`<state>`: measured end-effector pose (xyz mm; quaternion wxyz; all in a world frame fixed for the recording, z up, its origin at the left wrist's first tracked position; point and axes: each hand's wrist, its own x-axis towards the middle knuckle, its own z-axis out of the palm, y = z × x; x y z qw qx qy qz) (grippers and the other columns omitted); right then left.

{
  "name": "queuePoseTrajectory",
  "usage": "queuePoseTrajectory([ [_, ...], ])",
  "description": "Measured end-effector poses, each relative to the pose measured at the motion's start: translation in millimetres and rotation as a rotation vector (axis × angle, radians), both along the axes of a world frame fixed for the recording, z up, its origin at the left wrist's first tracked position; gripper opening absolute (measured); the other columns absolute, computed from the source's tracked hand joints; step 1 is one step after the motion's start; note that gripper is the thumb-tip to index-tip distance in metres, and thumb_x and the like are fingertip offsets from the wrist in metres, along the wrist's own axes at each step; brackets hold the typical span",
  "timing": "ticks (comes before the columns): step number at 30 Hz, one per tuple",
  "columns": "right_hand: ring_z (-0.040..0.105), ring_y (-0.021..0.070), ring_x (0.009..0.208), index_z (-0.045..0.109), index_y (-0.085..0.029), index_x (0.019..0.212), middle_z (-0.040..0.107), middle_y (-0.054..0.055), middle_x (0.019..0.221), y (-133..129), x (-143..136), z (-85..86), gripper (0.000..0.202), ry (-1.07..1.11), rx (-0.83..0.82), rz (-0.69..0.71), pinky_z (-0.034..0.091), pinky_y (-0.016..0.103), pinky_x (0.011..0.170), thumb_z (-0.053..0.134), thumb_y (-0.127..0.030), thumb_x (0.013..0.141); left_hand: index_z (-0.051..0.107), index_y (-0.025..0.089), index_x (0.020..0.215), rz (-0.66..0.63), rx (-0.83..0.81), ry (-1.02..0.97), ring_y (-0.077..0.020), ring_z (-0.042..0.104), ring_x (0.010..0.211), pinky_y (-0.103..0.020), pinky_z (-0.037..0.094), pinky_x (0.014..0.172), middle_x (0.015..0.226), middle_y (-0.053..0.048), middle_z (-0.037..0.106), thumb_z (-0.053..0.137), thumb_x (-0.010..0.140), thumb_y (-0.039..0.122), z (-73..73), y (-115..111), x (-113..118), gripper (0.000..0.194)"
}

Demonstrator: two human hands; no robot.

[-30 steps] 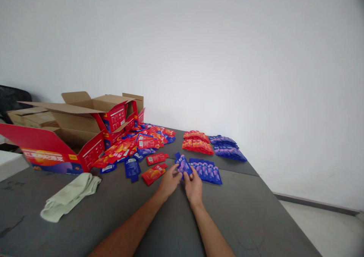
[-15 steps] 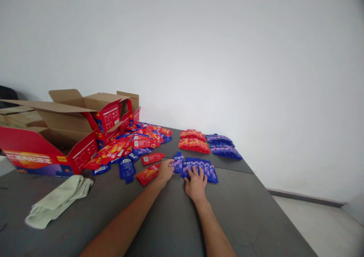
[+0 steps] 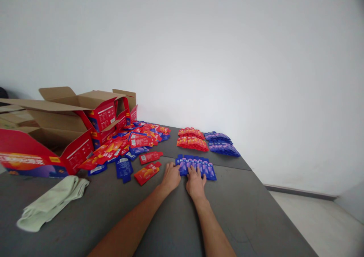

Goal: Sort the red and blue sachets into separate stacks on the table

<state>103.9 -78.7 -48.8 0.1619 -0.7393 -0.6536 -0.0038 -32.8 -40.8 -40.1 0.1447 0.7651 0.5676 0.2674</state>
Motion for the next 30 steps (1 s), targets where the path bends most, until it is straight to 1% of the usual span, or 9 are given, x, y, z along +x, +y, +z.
queuePoseTrajectory([
  [3,0.02,0.0238,0.145,0.045,-0.03,0.142,0.041,0.005,0.15,0.6,0.8,-0.8,0.057,0.009,-0.007,0.0,0.017,0.055,0.11,0.035,-0.013,0.089,0.064,0.023,0.124,0.005,0.0,0.05,-0.0253,0.048,0.109,-0.037,0.038,0.098,0.119,-0.012,0.059,0.041,0.087,0.017,-0.1,-4.2,-0.2,0.044],
  [9,0.017,0.0225,0.145,0.043,-0.03,0.143,0.04,0.004,0.151,-2.1,-1.7,2.2,0.057,0.027,0.02,-0.001,0.015,0.054,0.11,0.037,-0.015,0.089,0.06,0.023,0.129,-0.013,-0.009,0.09,-0.0251,0.046,0.112,-0.038,0.037,0.098,0.122,-0.011,0.058,0.037,0.089,0.018,-0.1,-5.9,-1.3,0.046],
  [11,0.016,0.0244,0.145,0.045,-0.03,0.142,0.041,0.004,0.151,-4.6,-4.2,5.3,0.055,0.028,0.057,0.004,0.016,0.055,0.109,0.039,-0.017,0.088,0.058,0.024,0.13,-0.003,-0.011,0.097,-0.0252,0.046,0.113,-0.038,0.036,0.098,0.123,-0.011,0.057,0.037,0.09,0.018,0.8,-8.3,-0.4,0.046],
  [14,0.017,0.0288,0.144,0.052,-0.028,0.136,0.042,0.005,0.149,-9.4,-10.8,10.2,0.051,0.022,0.109,0.016,0.018,0.054,0.108,0.045,-0.02,0.087,0.057,0.028,0.131,0.026,-0.011,0.112,-0.0258,0.046,0.114,-0.039,0.036,0.097,0.124,-0.01,0.056,0.038,0.089,0.017,3.9,-14.1,-0.4,0.047],
  [17,0.021,0.0303,0.142,0.055,-0.027,0.133,0.045,0.005,0.147,-13.2,-22.1,12.8,0.047,0.017,0.165,0.047,0.02,0.052,0.108,0.045,-0.021,0.088,0.059,0.029,0.127,0.054,-0.003,0.141,-0.0273,0.045,0.117,-0.041,0.036,0.098,0.126,-0.01,0.056,0.041,0.087,0.018,8.8,-20.5,-7.2,0.045],
  [20,0.026,0.0303,0.14,0.055,-0.025,0.133,0.049,0.006,0.144,-14.7,-38.0,12.5,0.044,0.02,0.219,0.104,0.023,0.05,0.107,0.042,-0.021,0.091,0.062,0.024,0.121,0.098,0.013,0.173,-0.0293,0.043,0.121,-0.045,0.034,0.101,0.129,-0.011,0.054,0.045,0.085,0.017,13.6,-26.3,-25.2,0.041],
  [24,0.033,0.0308,0.134,0.058,-0.022,0.129,0.053,0.009,0.14,-14.9,-64.2,11.0,0.041,0.032,0.248,0.208,0.029,0.048,0.104,0.04,-0.022,0.093,0.061,0.021,0.123,0.166,0.033,0.184,-0.0289,0.042,0.122,-0.044,0.033,0.103,0.133,-0.012,0.052,0.049,0.081,0.015,16.8,-32.7,-62.4,0.044],
  [27,0.037,0.0298,0.131,0.058,-0.02,0.129,0.055,0.009,0.137,-14.6,-88.5,10.6,0.041,0.045,0.251,0.323,0.032,0.045,0.104,0.04,-0.022,0.093,0.062,0.021,0.12,0.216,0.074,0.173,-0.028,0.043,0.121,-0.042,0.035,0.101,0.13,-0.012,0.054,0.049,0.081,0.015,17.7,-35.2,-92.1,0.041],
  [30,0.043,0.0268,0.127,0.057,-0.02,0.131,0.056,0.008,0.136,-12.5,-119.6,10.5,0.042,0.081,0.217,0.445,0.034,0.04,0.103,0.038,-0.02,0.093,0.065,0.02,0.115,0.316,0.121,0.182,-0.0281,0.043,0.122,-0.042,0.036,0.1,0.125,-0.012,0.056,0.048,0.085,0.019,17.9,-35.4,-120.6,0.034],
])
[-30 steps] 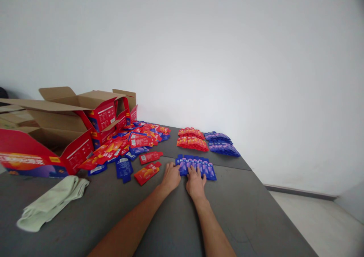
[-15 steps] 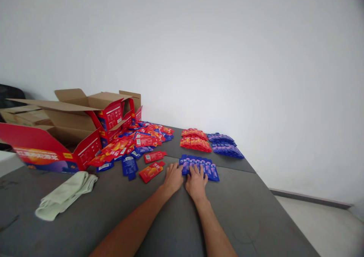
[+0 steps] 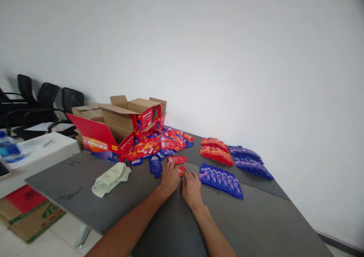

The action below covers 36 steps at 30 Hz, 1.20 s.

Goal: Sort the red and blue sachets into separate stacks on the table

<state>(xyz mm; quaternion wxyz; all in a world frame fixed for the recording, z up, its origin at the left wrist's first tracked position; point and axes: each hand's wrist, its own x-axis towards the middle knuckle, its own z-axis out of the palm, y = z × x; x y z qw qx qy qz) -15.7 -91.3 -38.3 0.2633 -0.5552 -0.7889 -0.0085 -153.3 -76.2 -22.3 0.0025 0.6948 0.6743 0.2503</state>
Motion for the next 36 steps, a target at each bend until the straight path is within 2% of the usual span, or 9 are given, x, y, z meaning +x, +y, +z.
queuePoseTrajectory([
  [5,0.043,0.0231,0.131,0.057,-0.02,0.132,0.056,0.009,0.137,5.7,-60.1,-2.2,0.043,0.049,-0.035,0.099,0.032,0.037,0.105,0.035,-0.019,0.094,0.066,0.018,0.115,0.223,0.08,0.069,-0.0312,0.03,0.135,-0.045,0.028,0.108,0.137,-0.016,0.049,0.05,0.087,0.023,-5.7,0.4,-45.7,0.033],
  [10,0.032,0.0247,0.139,0.057,-0.025,0.131,0.051,0.008,0.143,9.0,-93.9,-6.8,0.043,0.02,-0.043,0.109,0.022,0.044,0.111,0.038,-0.02,0.093,0.065,0.022,0.119,0.355,-0.026,0.025,-0.034,0.029,0.136,-0.048,0.028,0.107,0.14,-0.014,0.047,0.048,0.09,0.032,-14.7,3.2,-70.0,0.035],
  [12,0.032,0.0258,0.14,0.057,-0.027,0.131,0.05,0.007,0.144,10.3,-95.5,-8.7,0.043,0.001,-0.069,0.1,0.02,0.046,0.111,0.039,-0.021,0.093,0.065,0.023,0.119,0.379,-0.061,0.001,-0.034,0.033,0.133,-0.047,0.03,0.104,0.14,-0.014,0.048,0.049,0.089,0.034,-15.4,6.5,-71.1,0.035],
  [16,0.039,0.0241,0.135,0.056,-0.025,0.132,0.056,0.009,0.138,12.1,-89.2,-11.8,0.043,-0.001,-0.097,0.122,0.017,0.046,0.112,0.034,-0.021,0.096,0.063,0.021,0.118,0.395,-0.112,-0.024,-0.0324,0.04,0.126,-0.045,0.033,0.101,0.139,-0.015,0.047,0.055,0.085,0.036,-11.2,13.6,-66.7,0.037],
  [20,0.044,0.023,0.133,0.059,-0.023,0.129,0.059,0.009,0.134,11.1,-83.5,-12.7,0.041,0.035,-0.092,0.137,0.017,0.045,0.113,0.032,-0.022,0.097,0.061,0.02,0.118,0.392,-0.153,-0.062,-0.0294,0.046,0.122,-0.041,0.036,0.097,0.132,-0.014,0.053,0.056,0.082,0.027,-2.6,15.1,-63.3,0.038],
  [28,0.055,0.0205,0.121,0.06,-0.021,0.125,0.064,0.01,0.126,10.9,-77.0,-5.6,0.041,0.224,-0.057,0.178,0.034,0.037,0.107,0.033,-0.017,0.095,0.062,0.016,0.099,0.282,-0.05,-0.279,-0.0211,0.061,0.1,-0.03,0.042,0.087,0.104,-0.01,0.066,0.053,0.081,0.024,18.4,5.3,-57.7,0.022],
  [33,0.052,0.0216,0.126,0.045,-0.011,0.141,0.056,0.017,0.135,20.4,-72.0,-13.6,0.049,0.337,-0.026,0.186,0.039,0.036,0.106,0.037,-0.017,0.093,0.061,0.017,0.081,0.237,-0.011,-0.324,-0.019,0.062,0.085,-0.027,0.042,0.076,0.087,-0.006,0.067,0.058,0.077,0.026,21.9,-0.5,-48.4,0.01],
  [36,0.047,0.0208,0.131,0.041,-0.011,0.144,0.051,0.016,0.141,26.5,-68.3,-17.2,0.055,0.403,0.002,0.256,0.039,0.035,0.107,0.041,-0.017,0.089,0.062,0.018,0.076,0.191,0.019,-0.373,-0.0177,0.061,0.079,-0.027,0.041,0.073,0.082,-0.004,0.067,0.061,0.073,0.026,23.4,-5.1,-43.7,0.008],
])
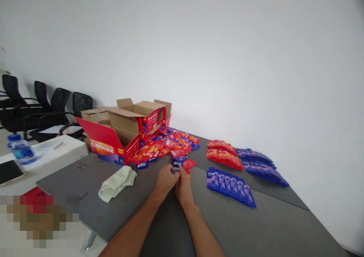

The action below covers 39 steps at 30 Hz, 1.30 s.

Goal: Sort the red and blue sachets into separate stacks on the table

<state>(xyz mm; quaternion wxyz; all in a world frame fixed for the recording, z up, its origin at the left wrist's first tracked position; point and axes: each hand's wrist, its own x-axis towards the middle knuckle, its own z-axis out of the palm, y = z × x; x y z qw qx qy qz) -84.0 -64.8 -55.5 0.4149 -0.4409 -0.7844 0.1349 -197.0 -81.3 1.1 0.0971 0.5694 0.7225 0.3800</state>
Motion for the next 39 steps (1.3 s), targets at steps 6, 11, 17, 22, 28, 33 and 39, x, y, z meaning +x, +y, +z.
queuePoseTrajectory([
  [6,0.056,0.0202,0.119,0.066,-0.017,0.119,0.062,0.011,0.128,1.6,10.1,15.8,0.04,0.075,0.022,0.024,0.041,0.033,0.103,0.043,-0.015,0.086,0.067,0.019,0.075,-0.118,0.091,-0.292,-0.0149,0.061,0.075,-0.024,0.042,0.073,0.077,-0.002,0.069,0.055,0.08,0.033,15.1,-6.8,2.9,0.02],
  [11,0.058,0.0227,0.1,0.073,-0.02,0.103,0.07,0.009,0.098,-5.1,35.2,35.8,0.026,0.087,-0.029,-0.164,0.046,0.032,0.089,0.053,-0.026,0.087,0.068,0.016,0.074,-0.366,0.162,-0.587,-0.017,0.06,0.08,-0.025,0.045,0.074,0.077,-0.002,0.068,0.039,0.086,0.036,27.4,-5.0,7.9,0.037],
  [17,0.058,0.0213,0.087,0.072,-0.021,0.095,0.068,0.005,0.088,-19.8,81.1,52.2,0.021,0.076,-0.102,-0.121,0.044,0.031,0.083,0.057,-0.032,0.086,0.063,0.015,0.071,-0.581,0.119,-0.576,-0.0114,0.051,0.062,-0.022,0.04,0.06,0.065,0.002,0.059,0.06,0.077,0.038,28.6,4.7,36.3,0.024],
  [22,0.048,0.0145,0.06,0.065,-0.019,0.078,0.055,-0.002,0.063,-35.1,115.2,61.3,0.028,0.163,-0.245,-0.078,0.039,0.024,0.059,0.056,-0.044,0.086,0.057,0.016,0.067,-0.505,0.16,-0.568,-0.0095,0.045,0.056,-0.021,0.034,0.054,0.058,0.005,0.051,0.057,0.08,0.042,26.7,15.7,67.0,0.029],
  [28,0.043,0.0117,0.055,0.063,-0.018,0.086,0.047,-0.006,0.059,-45.3,152.6,58.5,0.026,0.329,-0.334,-0.036,0.036,0.022,0.055,0.059,-0.044,0.082,0.064,0.015,0.079,-0.436,0.138,-0.74,-0.0132,0.059,0.068,-0.023,0.044,0.061,0.073,-0.001,0.065,0.058,0.081,0.043,11.9,23.9,110.2,0.029],
  [33,0.045,0.0124,0.052,0.065,-0.015,0.097,0.049,-0.006,0.057,-38.7,175.9,44.7,0.038,0.434,-0.339,-0.182,0.037,0.023,0.052,0.059,-0.048,0.081,0.056,0.016,0.112,-0.442,-0.134,-0.813,-0.0148,0.065,0.068,-0.024,0.049,0.06,0.084,-0.004,0.07,0.068,0.071,0.026,-13.1,14.0,136.7,0.044],
  [39,0.063,0.0193,0.075,0.054,-0.01,0.127,0.068,0.005,0.084,-25.0,181.7,31.8,0.049,0.379,-0.235,-0.297,0.05,0.031,0.076,0.049,-0.041,0.089,0.053,0.016,0.11,-0.427,-0.05,-0.773,-0.0149,0.067,0.074,-0.024,0.052,0.063,0.086,-0.005,0.07,0.058,0.07,0.009,-27.0,20.9,138.9,0.041],
])
